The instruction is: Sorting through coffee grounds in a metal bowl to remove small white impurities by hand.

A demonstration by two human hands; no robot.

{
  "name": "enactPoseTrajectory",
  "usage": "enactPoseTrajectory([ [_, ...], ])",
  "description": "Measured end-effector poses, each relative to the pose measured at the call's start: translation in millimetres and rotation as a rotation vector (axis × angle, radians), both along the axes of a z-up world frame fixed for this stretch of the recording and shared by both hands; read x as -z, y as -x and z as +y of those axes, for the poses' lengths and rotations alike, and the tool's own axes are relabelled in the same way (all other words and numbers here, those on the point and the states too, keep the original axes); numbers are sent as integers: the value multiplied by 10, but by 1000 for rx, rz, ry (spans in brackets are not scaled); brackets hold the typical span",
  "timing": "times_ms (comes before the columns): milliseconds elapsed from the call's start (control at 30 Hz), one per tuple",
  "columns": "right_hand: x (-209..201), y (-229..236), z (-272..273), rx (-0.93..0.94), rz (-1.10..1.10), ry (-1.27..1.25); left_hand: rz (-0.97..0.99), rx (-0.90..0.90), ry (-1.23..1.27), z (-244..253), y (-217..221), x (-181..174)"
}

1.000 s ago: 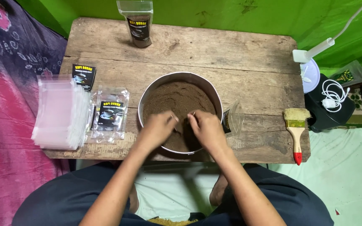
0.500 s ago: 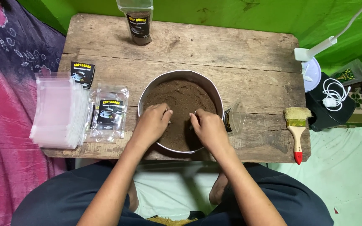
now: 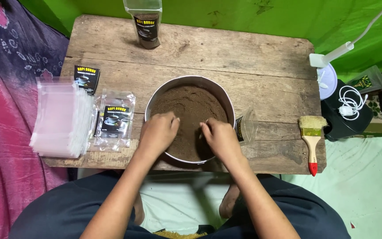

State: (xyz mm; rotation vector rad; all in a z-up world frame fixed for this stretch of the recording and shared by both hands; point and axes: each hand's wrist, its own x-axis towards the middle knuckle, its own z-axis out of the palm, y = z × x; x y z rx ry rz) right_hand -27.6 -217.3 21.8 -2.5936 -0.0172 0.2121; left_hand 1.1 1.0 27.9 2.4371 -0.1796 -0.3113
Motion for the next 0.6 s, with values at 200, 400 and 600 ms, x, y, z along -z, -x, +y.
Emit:
enactPoseTrajectory([
  [200, 17, 9, 115, 19, -86, -146, -53, 51, 157, -166, 171, 242],
  [400, 19, -38, 59, -57, -350, -76, -191, -28, 143, 82, -61, 72],
  [600, 328, -46, 31, -83, -309, -19, -27, -3, 310, -119, 85, 93],
])
